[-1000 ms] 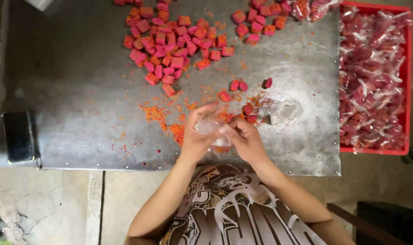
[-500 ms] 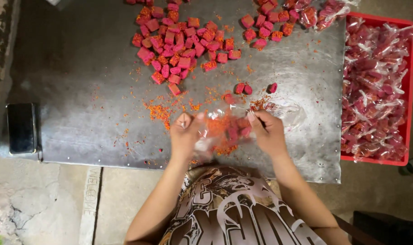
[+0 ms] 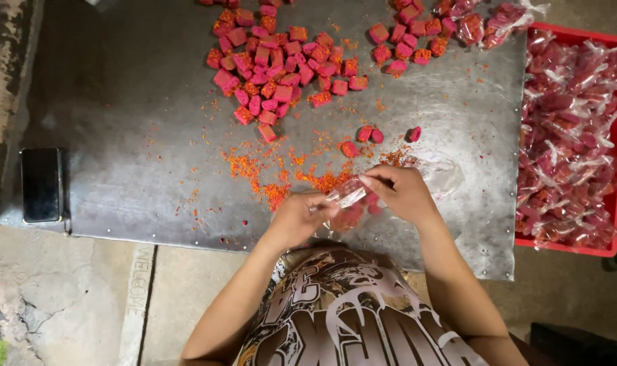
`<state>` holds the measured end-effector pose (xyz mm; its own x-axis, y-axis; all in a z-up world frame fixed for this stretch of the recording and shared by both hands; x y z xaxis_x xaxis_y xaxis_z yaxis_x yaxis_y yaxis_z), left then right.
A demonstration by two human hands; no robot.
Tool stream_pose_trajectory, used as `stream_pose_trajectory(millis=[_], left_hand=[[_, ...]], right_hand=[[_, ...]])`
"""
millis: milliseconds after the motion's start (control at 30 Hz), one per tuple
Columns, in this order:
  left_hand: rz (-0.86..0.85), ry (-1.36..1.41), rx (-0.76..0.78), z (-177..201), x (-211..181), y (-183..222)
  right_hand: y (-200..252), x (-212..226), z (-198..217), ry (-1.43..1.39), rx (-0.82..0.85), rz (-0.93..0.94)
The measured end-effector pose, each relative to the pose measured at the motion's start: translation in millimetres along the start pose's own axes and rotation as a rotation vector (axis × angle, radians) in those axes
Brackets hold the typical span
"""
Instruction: The person packs food pieces into small plastic bags by hand on a metal table and arranges packaged bags in a red crate.
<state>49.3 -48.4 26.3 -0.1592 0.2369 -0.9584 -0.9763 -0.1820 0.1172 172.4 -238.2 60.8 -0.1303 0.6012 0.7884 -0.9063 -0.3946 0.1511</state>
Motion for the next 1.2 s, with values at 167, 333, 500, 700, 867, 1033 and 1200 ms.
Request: stream_pose_trajectory(millis=[167,333,500,700,867,1033,1200], left_hand=[[0.129,-0.128,0.039,-0.2,1.5,2.4],[-0.022,0.137,0.096,-1.9,0.2,5.4],[0.108,0.114,-0.001,2.2,5.1,5.2],[0.194,-0.036,-0.097,4.9,12.9,3.2],[0.016,0.003,-0.162,-11.0,10.9,5.8],[0.087,-0.056,-0.259,4.2,7.0,8.5],[0.048,0.015,-0.403,9.6,6.1,8.5]], right_hand=[[-2.4,-3.0,-8.4,-0.116,0.041,0.032],[-4.4,-3.2,-5.2,-0.204,0.081,-0.084],[-9.7,-3.7,-3.1,0.009,-0.076,0.113],[5.0,-16.1,-18.2,-0.243,0.032,0.080],[40.8,-9.1,-63.6,-0.258,0.272,0.077],[21.4,-12.2,-29.6,-0.442,-0.241,0.247],[27.8,-38.6,-25.1,-0.500,-0.211,-0.021]])
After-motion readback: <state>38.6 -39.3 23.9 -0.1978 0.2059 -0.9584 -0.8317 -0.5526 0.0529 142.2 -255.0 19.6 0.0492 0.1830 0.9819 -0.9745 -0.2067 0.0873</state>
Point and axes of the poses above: each hand's wrist, its own y-axis away from the middle knuckle, its own z-axis out of the back of the hand, x = y × z, the point moved 4 cm from there along -y, towards the middle knuckle, and after that the axes turned 13 degrees about -x, right-handed, at the moved point
